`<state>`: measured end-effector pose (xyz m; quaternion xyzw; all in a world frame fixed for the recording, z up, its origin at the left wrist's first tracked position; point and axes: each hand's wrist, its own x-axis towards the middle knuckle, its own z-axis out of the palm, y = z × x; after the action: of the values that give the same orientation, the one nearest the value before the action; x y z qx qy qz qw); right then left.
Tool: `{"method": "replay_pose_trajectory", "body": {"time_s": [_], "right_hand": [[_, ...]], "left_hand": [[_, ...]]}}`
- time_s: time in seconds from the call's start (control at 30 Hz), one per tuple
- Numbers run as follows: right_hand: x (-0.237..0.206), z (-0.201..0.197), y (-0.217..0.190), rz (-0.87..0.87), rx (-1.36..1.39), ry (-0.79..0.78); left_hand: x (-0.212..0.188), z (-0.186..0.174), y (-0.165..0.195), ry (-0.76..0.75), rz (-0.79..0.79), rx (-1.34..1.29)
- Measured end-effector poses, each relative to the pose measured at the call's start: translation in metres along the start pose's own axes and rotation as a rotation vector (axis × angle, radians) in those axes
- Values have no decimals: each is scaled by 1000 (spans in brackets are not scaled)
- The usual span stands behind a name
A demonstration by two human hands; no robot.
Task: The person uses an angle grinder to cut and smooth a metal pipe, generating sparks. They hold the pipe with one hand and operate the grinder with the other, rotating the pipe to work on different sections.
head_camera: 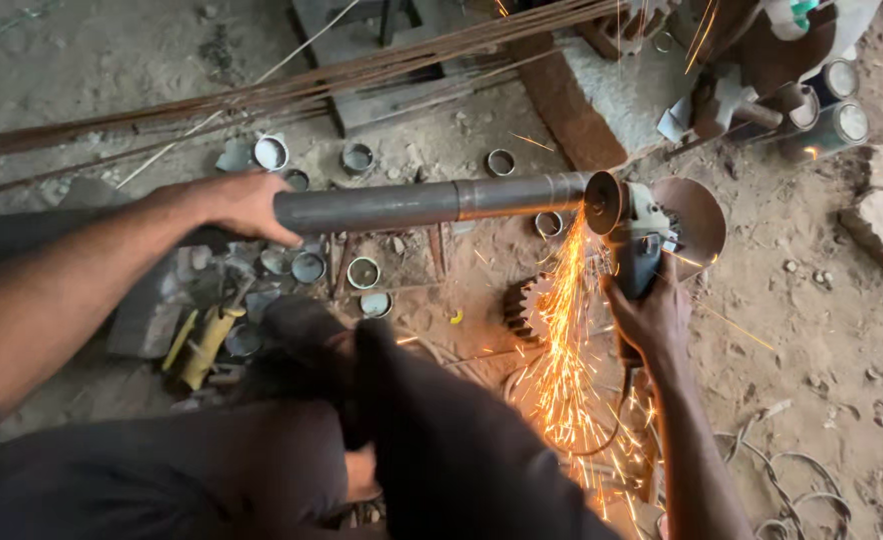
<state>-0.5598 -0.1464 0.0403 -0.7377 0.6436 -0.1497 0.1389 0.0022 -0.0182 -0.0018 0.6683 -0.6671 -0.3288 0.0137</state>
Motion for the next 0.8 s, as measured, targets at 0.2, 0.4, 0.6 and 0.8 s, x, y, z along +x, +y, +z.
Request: {"method": "replay_pose_trajectory", "body": {"time_s": [0.2,0.4,0.6,0.8], "right_hand": [[-1,2,6,-95,5,47],[-2,2,3,-132,10,55],[-5,-5,-8,-95,48,31],[-3,-8,-6,-138,100,2]], "left_hand": [[0,3,-8,-46,-118,108],[-6,-5,-3,-127,-146,14],[-15,-10,7,-25,-96,66],[-17,-8,6,-64,-240,113]]}}
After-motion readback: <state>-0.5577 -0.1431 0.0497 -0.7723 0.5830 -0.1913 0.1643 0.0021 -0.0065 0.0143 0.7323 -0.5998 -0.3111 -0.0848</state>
